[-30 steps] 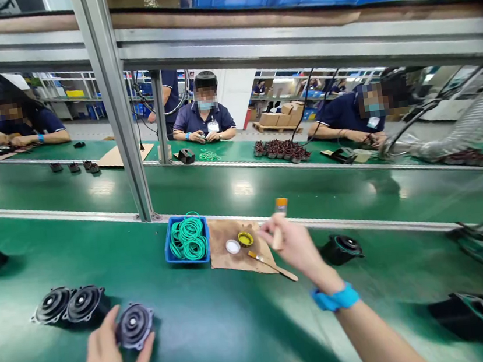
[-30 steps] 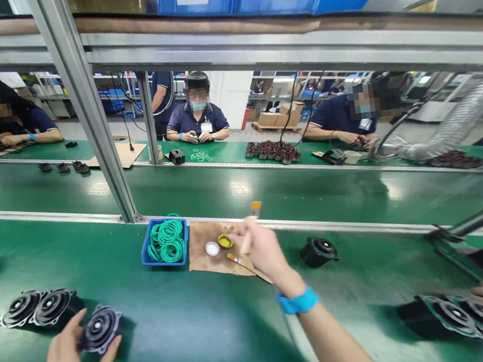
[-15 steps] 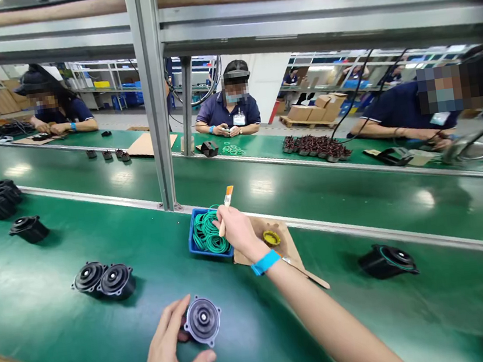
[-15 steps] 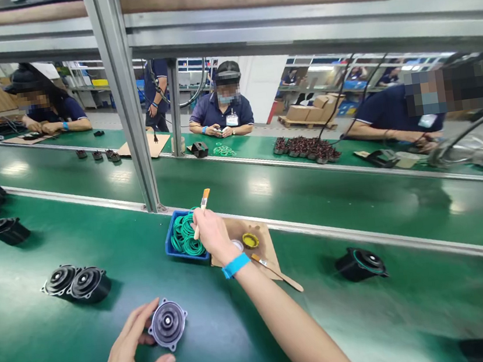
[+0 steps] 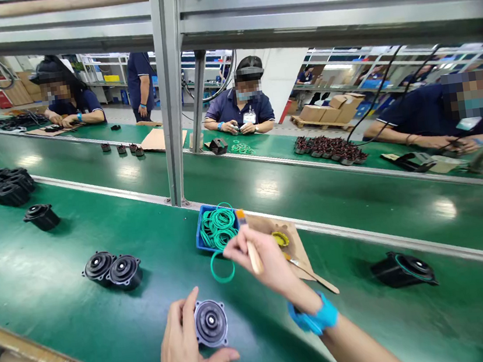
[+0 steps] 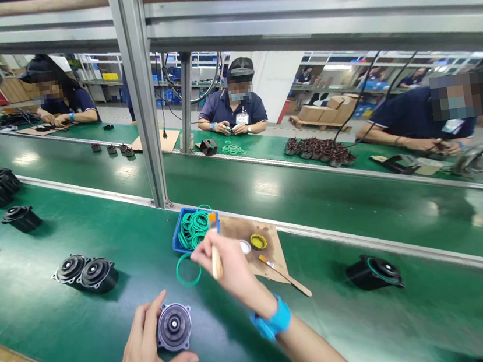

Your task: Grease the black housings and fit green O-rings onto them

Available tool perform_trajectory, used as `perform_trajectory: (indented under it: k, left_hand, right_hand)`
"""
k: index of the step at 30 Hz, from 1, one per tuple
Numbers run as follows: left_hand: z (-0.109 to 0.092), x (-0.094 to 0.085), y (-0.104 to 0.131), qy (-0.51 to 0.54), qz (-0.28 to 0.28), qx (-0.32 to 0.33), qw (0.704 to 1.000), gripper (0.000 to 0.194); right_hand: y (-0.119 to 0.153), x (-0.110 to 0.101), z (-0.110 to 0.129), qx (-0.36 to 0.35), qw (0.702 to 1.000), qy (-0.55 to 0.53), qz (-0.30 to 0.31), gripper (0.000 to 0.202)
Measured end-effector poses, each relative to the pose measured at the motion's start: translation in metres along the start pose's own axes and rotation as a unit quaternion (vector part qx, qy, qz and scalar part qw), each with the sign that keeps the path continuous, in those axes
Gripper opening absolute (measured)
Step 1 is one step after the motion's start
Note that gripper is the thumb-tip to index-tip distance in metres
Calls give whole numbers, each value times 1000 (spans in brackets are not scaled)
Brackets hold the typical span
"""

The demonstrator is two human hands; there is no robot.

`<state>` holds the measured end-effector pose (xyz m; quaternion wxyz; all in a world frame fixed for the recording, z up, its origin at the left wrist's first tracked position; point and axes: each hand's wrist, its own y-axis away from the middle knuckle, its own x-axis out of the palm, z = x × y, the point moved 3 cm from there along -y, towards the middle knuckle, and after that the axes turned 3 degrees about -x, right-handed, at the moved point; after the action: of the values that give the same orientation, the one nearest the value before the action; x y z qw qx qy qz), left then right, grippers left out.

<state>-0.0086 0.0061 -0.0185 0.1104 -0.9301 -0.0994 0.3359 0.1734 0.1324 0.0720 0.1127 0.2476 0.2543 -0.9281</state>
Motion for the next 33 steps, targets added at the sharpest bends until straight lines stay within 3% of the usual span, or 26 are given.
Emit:
perform_trajectory:
  k: [3,7,10,14,18,21,26,31,33]
  left_hand:
    - [4,-6,-3,33,22,21,999,94]
    - [8,-21,-11,82,57,63,993,77]
    - [5,-29,-15,48,63,111,991,68]
    - [-2,-32,-19,-13,35,202,979,57]
    - [-1,-32,-20,-42,-8,272,961,46]
    - [0,-30,-14,-46,-54,308,949,35]
    - [-4,-22,2,-33,-107,307,945,17]
    - [-4,-15,6,7,-125,192,973,19]
    - [-4,-14,6,14,-121,173,977,19]
  right_hand:
    - [32,21,13,57,989,-86,107,37]
    - [47,40,15,82,981,-117,127,39]
    - [49,38,14,59,985,-105,127,36]
    - [60,26,21,-63,991,-7,119,36]
    - [77,25,30,-213,966,101,103,35]
    - [87,29,34,-267,949,154,61,28]
    - [107,36,34,-299,938,174,26,12]
    - [123,44,30,-355,918,170,45,29]
    - [122,46,30,-365,915,162,56,33]
